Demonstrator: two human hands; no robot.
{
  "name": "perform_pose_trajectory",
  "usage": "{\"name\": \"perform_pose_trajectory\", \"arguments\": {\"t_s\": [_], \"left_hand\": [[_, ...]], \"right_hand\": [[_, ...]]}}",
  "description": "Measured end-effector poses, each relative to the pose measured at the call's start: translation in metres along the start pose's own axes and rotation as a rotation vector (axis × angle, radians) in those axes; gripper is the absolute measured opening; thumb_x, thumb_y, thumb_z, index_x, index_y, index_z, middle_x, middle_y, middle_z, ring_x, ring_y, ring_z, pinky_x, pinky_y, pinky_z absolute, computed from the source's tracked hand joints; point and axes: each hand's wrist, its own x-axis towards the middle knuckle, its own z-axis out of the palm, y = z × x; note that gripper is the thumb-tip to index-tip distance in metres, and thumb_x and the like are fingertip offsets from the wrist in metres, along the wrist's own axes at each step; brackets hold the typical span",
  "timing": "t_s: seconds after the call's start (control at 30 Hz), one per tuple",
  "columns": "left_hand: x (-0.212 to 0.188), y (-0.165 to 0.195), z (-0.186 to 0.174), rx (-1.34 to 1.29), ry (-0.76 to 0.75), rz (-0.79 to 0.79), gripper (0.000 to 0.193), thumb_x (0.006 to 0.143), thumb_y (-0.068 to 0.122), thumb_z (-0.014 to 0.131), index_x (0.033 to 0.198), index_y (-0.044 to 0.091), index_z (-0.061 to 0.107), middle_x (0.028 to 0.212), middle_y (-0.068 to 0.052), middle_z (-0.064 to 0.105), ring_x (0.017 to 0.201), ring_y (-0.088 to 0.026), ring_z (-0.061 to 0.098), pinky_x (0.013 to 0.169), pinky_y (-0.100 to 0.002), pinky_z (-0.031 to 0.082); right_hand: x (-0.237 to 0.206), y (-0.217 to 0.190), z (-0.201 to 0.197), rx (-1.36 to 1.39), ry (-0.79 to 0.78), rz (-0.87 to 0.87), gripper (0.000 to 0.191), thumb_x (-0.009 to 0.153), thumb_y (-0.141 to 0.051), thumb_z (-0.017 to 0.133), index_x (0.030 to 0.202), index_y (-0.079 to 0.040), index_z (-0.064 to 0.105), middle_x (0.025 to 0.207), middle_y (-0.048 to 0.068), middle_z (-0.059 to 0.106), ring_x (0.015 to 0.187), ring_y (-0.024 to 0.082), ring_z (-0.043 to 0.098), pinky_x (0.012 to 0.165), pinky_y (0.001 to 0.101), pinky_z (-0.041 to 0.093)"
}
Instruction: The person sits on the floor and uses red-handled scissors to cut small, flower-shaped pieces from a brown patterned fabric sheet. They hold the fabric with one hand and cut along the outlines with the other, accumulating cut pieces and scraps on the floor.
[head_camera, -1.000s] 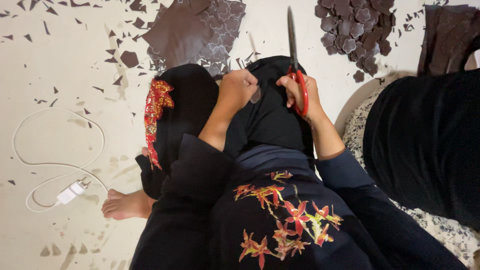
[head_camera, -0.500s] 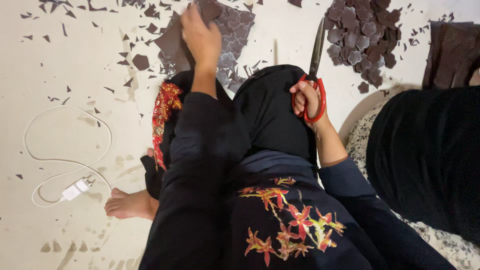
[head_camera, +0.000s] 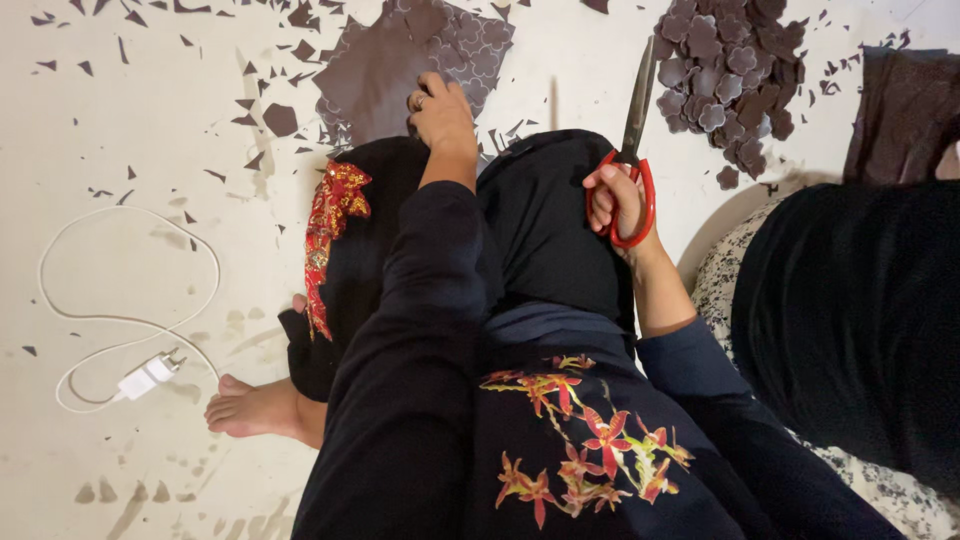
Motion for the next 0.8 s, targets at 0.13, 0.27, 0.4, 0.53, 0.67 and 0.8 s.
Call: {"name": "perform_pose_trajectory", "arguments": {"t_s": [0.13, 0.27, 0.4, 0.53, 0.67, 0.8], "left_hand": [[0.002, 0.0, -0.001, -0.012, -0.02, -0.005, 0.05, 0.093, 0.031, 0.07, 0.135, 0.009, 0.056, 0.14, -0.018, 0.029, 0.124, -0.047, 0.045, 0.08, -0.063, 0.054], [0.002, 0.0, 0.001, -0.076, 0.018, -0.036, 0.05, 0.092, 0.03, 0.069, 0.136, 0.012, 0.051, 0.132, -0.018, 0.03, 0.116, -0.047, 0.048, 0.073, -0.063, 0.056], [0.001, 0.001, 0.0, -0.064, -0.026, -0.025, 0.049, 0.096, 0.029, 0.068, 0.138, 0.012, 0.05, 0.135, -0.019, 0.031, 0.118, -0.047, 0.048, 0.08, -0.064, 0.054], [-0.007, -0.001, -0.007, -0.039, 0.09, 0.005, 0.058, 0.091, 0.029, 0.069, 0.139, 0.007, 0.047, 0.143, -0.022, 0.029, 0.132, -0.048, 0.039, 0.103, -0.07, 0.036], [-0.006, -0.007, -0.018, -0.029, 0.064, -0.165, 0.08, 0.087, 0.034, 0.069, 0.15, 0.002, 0.032, 0.153, -0.035, 0.016, 0.142, -0.058, 0.022, 0.112, -0.07, 0.02], [0.003, -0.008, -0.014, 0.225, -0.237, -0.011, 0.072, 0.099, 0.028, 0.061, 0.155, -0.004, 0.028, 0.163, -0.028, 0.01, 0.148, -0.063, 0.019, 0.113, -0.074, 0.023]], "right_hand": [[0.001, 0.001, 0.0, 0.022, -0.016, -0.021, 0.034, 0.104, -0.031, 0.055, 0.091, 0.0, 0.062, 0.055, 0.0, 0.04, 0.042, 0.01, 0.038, 0.04, 0.0271, 0.037], [0.002, 0.002, -0.001, 0.014, -0.041, -0.043, 0.034, 0.105, -0.03, 0.055, 0.091, 0.0, 0.061, 0.055, -0.001, 0.039, 0.043, 0.01, 0.038, 0.041, 0.0274, 0.038], [0.0, 0.002, -0.001, 0.015, -0.034, -0.035, 0.034, 0.104, -0.03, 0.054, 0.09, 0.0, 0.061, 0.054, -0.001, 0.039, 0.042, 0.01, 0.038, 0.04, 0.0271, 0.037], [0.001, 0.001, -0.001, 0.048, -0.034, -0.022, 0.033, 0.105, -0.029, 0.055, 0.091, -0.001, 0.062, 0.055, -0.001, 0.039, 0.043, 0.009, 0.037, 0.041, 0.0267, 0.037], [0.001, 0.001, -0.003, 0.014, -0.025, -0.02, 0.034, 0.105, -0.03, 0.054, 0.091, 0.0, 0.062, 0.054, -0.001, 0.039, 0.042, 0.009, 0.037, 0.04, 0.0267, 0.037], [0.003, 0.001, -0.005, 0.019, -0.025, -0.012, 0.033, 0.104, -0.03, 0.054, 0.09, 0.0, 0.063, 0.054, -0.001, 0.04, 0.041, 0.01, 0.038, 0.04, 0.0268, 0.038]]}}
